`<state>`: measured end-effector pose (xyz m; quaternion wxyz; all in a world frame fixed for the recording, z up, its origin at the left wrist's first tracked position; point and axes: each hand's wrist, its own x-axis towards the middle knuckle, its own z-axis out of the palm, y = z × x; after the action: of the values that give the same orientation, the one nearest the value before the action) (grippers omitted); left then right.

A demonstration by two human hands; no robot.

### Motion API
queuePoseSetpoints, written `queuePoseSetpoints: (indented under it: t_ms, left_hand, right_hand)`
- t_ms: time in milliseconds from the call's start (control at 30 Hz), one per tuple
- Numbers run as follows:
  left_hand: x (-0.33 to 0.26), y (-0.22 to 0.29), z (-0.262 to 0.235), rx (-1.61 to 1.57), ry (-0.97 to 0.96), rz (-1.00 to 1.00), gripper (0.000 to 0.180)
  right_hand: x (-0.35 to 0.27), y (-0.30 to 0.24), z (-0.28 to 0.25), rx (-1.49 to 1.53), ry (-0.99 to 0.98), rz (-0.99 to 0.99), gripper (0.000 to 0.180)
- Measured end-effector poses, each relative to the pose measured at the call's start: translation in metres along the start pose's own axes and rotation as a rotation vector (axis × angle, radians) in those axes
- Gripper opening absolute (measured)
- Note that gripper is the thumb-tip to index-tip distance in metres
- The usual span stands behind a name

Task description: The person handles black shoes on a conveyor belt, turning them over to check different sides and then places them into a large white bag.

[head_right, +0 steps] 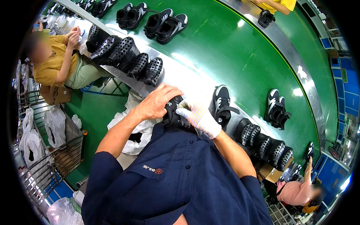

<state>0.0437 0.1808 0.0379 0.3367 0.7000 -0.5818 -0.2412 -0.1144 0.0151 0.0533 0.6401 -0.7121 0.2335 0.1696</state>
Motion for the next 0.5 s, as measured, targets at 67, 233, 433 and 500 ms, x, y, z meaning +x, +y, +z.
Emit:
queuePoseSetpoints:
  t_ms: [67, 233, 433, 500]
  left_hand:
    - [0.000, 0.002, -0.002, -0.006, -0.011, -0.001, 0.077]
    - [-0.001, 0.001, -0.006, -0.049, -0.033, -0.005, 0.078]
    - [-0.023, -0.003, -0.003, -0.088, 0.026, -0.167, 0.073]
    - [-0.034, -0.006, 0.001, -0.083, 0.092, -0.187, 0.072]
  right_hand:
    - [0.002, -0.001, 0.001, -0.047, -0.006, 0.002, 0.018]
    - [0.006, -0.008, 0.007, -0.200, -0.001, -0.012, 0.020]
    - [0.008, -0.009, 0.021, -0.381, 0.215, -0.113, 0.023]
    - [0.002, 0.001, 0.019, -0.363, 0.380, -0.227, 0.023]
